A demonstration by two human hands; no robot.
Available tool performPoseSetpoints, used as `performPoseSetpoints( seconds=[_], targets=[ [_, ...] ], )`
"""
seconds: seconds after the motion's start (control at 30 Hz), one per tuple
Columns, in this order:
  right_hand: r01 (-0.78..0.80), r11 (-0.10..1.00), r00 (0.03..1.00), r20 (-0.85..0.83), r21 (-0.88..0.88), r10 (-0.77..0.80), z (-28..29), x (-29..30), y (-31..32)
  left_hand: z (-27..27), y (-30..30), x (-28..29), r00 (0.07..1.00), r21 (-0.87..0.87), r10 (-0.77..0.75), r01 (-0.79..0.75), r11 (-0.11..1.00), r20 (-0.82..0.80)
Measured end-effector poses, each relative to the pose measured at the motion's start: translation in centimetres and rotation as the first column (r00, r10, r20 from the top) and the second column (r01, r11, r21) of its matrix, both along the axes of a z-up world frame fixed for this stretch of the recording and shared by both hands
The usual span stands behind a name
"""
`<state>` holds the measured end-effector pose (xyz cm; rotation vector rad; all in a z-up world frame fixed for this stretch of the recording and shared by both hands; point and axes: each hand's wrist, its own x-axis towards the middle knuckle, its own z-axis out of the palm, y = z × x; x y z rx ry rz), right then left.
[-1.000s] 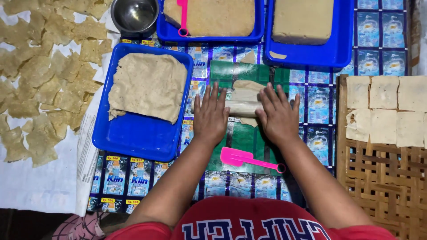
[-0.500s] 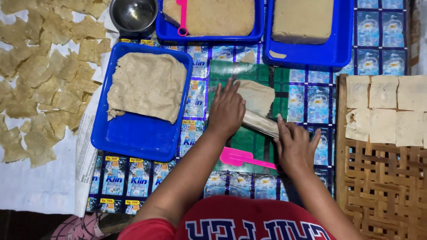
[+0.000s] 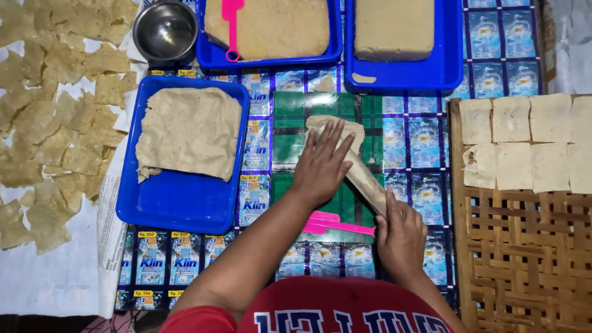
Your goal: Flattening and shaping dough using a rolling pin and a scraper tool on a prepared surface.
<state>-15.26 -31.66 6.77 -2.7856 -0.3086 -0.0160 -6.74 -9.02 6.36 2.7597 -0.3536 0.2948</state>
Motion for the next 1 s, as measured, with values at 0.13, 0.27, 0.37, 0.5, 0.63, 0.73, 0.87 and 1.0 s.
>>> performPoseSetpoints(
  seconds=[0.13, 0.27, 0.37, 0.5, 0.63, 0.73, 0.87, 1.0],
  targets=[
    [0.011, 0.997, 0.995, 0.1, -0.075, -0.003, -0.6, 0.0, 0.0, -2.3, -2.8, 3.1, 0.999, -0.031, -0.04, 0.039, 0.999, -0.02],
    [0.133, 0.968, 0.991, 0.014, -0.21, -0.134, -2.5, 1.5, -2.0, -2.8, -5.9, 6.6, 0.998, 0.009, -0.052, 0.052, 0.999, -0.046],
    [0.152, 0.959, 0.984, -0.054, -0.241, -0.169, -2.9, 3.2, -3.0, -2.6, -7.9, 9.4, 0.975, 0.115, -0.046, 0.073, 0.991, -0.218],
    [0.046, 0.962, 0.993, -0.091, -0.27, -0.073, -5.5, 5.2, -4.5, -1.8, -8.9, 10.8, 0.923, 0.211, -0.047, 0.136, 0.968, -0.381],
    [0.07, 0.953, 0.997, -0.004, -0.296, -0.074, -2.8, 7.1, -3.7, 1.0, -4.3, 8.4, 0.939, 0.006, -0.097, 0.105, 0.994, -0.329],
    [-0.073, 0.979, 0.984, 0.144, -0.191, 0.101, -0.8, 8.6, -1.2, 3.8, 0.3, 3.8, 0.962, -0.056, 0.061, -0.079, 0.995, -0.266],
    [-0.332, 0.936, 0.899, 0.261, -0.119, 0.352, -1.4, 11.8, 3.3, 1.2, 4.8, -1.2, 0.952, -0.025, 0.28, -0.285, 0.958, -0.12],
    [-0.489, 0.872, 0.844, 0.252, -0.006, 0.474, -1.7, 13.9, 6.6, -2.7, 7.3, -2.2, 0.937, -0.007, 0.344, -0.345, 0.939, -0.065]
  ],
)
